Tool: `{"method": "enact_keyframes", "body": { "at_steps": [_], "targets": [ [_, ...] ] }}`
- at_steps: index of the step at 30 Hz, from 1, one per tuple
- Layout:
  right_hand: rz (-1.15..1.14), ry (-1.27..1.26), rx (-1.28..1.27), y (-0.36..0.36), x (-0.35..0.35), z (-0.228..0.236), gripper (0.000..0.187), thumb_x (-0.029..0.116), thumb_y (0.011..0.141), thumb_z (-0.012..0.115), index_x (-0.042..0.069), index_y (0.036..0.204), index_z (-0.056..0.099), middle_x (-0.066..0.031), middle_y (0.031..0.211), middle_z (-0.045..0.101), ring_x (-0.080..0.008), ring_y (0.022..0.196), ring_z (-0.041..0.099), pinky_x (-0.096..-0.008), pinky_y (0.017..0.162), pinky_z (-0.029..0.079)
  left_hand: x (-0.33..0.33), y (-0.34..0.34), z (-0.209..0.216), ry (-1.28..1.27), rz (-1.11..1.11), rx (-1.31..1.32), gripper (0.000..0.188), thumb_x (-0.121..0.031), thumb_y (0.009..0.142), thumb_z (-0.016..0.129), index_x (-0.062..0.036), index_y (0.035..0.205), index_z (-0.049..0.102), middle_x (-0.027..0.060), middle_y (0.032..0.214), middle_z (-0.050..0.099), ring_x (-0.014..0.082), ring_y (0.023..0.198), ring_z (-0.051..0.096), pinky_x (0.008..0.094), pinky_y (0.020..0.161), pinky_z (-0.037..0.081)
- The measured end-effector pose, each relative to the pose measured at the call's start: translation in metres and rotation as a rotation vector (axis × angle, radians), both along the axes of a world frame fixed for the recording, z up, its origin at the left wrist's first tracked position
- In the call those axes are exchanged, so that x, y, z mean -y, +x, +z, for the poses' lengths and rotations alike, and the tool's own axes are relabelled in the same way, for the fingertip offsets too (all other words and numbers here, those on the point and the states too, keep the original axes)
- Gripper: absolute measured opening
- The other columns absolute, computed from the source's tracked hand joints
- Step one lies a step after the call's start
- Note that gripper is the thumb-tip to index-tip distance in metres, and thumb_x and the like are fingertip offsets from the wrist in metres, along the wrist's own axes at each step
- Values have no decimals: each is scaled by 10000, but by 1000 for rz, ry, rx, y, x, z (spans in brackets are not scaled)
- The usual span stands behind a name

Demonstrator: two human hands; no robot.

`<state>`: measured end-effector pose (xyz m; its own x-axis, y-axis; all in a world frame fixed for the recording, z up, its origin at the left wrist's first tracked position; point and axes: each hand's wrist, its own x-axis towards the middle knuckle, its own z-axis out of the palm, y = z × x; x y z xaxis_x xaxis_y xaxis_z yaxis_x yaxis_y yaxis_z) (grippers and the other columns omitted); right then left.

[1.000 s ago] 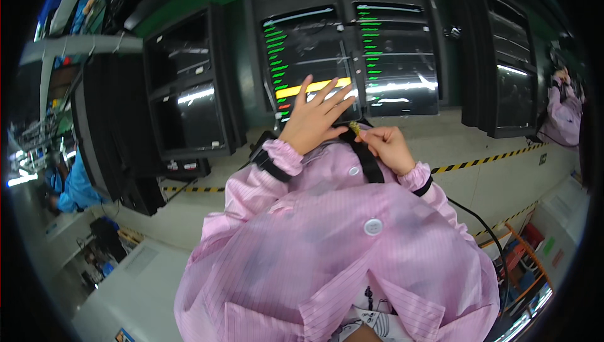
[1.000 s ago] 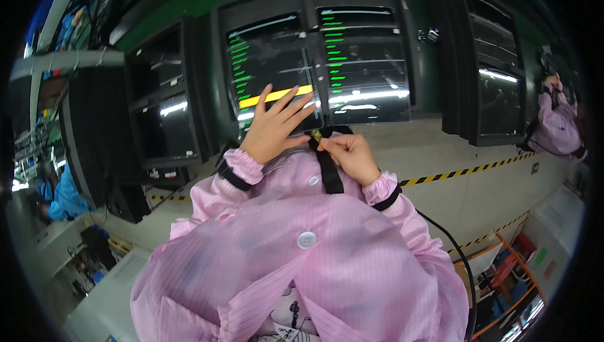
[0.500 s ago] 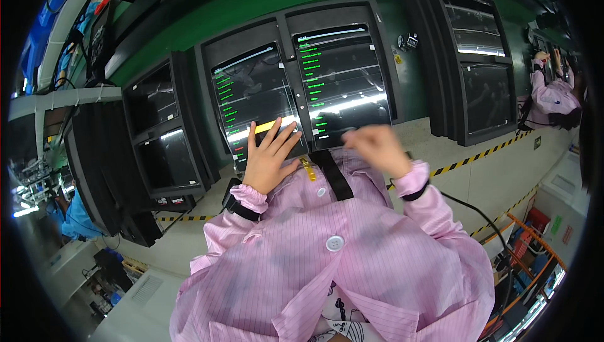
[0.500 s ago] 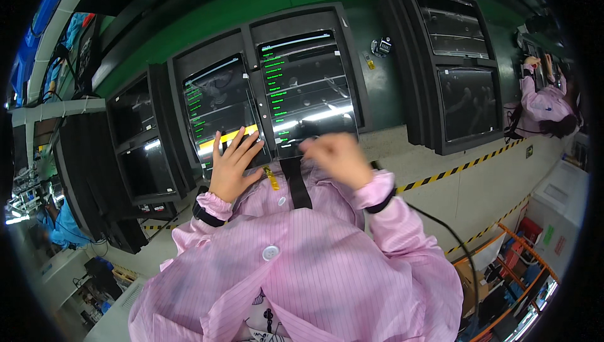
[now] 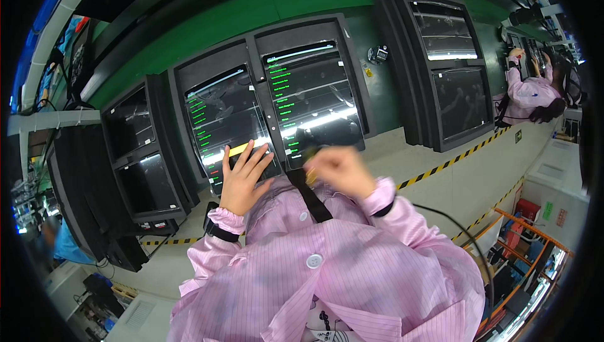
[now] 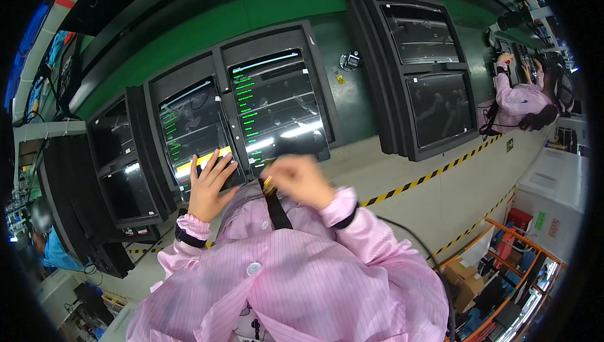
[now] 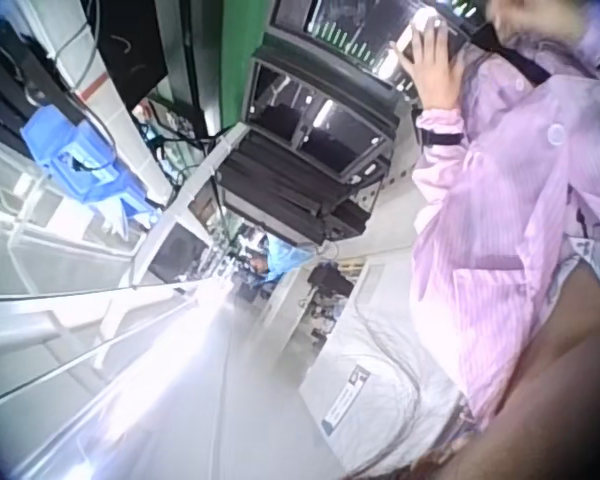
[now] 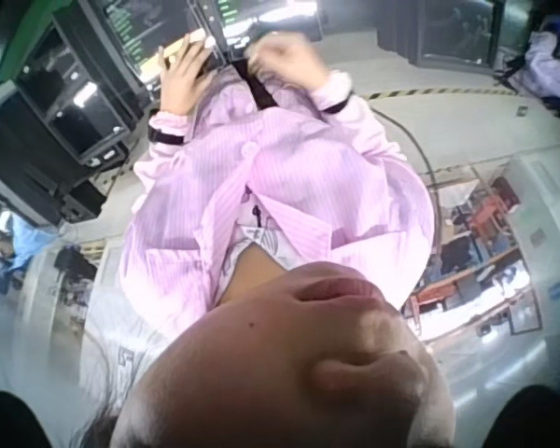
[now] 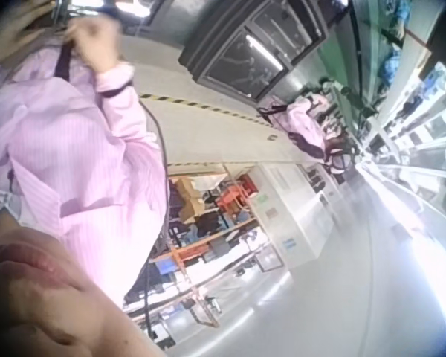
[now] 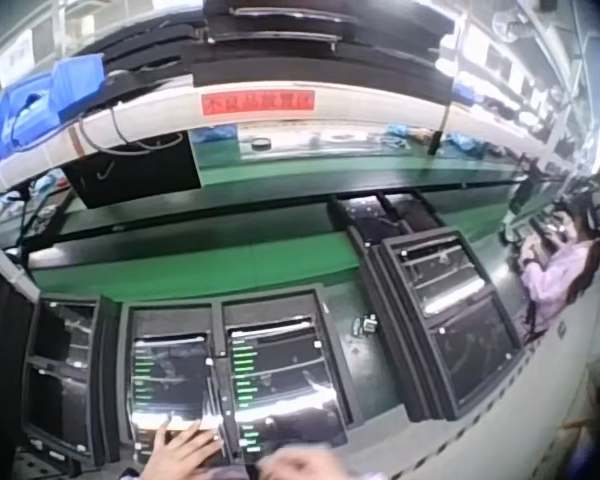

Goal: Testing the functionality of tablet screens and internal software by navigating menus and observing visual outputs on an assembly line.

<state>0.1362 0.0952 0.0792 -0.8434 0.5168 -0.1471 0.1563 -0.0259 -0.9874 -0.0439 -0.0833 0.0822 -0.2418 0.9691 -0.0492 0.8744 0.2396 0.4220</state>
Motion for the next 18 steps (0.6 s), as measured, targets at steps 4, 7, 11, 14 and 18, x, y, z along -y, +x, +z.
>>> {"method": "enact_keyframes", "body": {
  "at_steps": [4, 7, 11, 14, 18],
  "targets": [
    [-488, 295, 199, 30, -115, -13, 238, 195, 897, 632, -8, 773, 644, -23, 609, 594, -63, 535, 506, -233, 494, 384, -1, 2, 2, 37, 22, 7, 589, -176, 704, 757, -162, 1259, 559, 16, 1380, 492, 247, 1362, 355, 582, 1124, 111],
    [-479, 626, 580, 49, -157, -72, 285, 245, 882, 633, -17, 771, 638, -164, 613, 601, -260, 527, 592, -342, 530, 452, -4, 3, 1, 38, 29, 15, 586, -165, 700, 753, -163, 1254, 562, 7, 1372, 497, 247, 1356, 364, 589, 1121, 116],
    [-335, 800, 680, 23, -173, -99, 305, 302, 859, 646, 7, 784, 658, -185, 705, 640, -371, 715, 646, -454, 649, 504, -3, 6, 4, 18, 56, 3, 589, -153, 692, 744, -166, 1253, 566, -1, 1381, 491, 232, 1355, 366, 594, 1117, 127],
    [-432, 897, 598, 0, -191, -103, 243, 283, 831, 668, 44, 869, 654, -178, 839, 668, -371, 787, 655, -450, 666, 512, 0, 11, 1, 39, 87, 16, 579, -147, 696, 735, -165, 1251, 568, 8, 1384, 489, 219, 1356, 365, 584, 1118, 130],
    [-384, 895, 730, -19, -208, -117, 255, 246, 825, 675, 28, 943, 615, -179, 848, 675, -371, 793, 654, -457, 705, 518, -1, 13, 1, 31, 96, 28, 578, -129, 692, 719, -164, 1249, 566, 4, 1378, 493, 213, 1362, 353, 563, 1127, 116]
  ]
}}
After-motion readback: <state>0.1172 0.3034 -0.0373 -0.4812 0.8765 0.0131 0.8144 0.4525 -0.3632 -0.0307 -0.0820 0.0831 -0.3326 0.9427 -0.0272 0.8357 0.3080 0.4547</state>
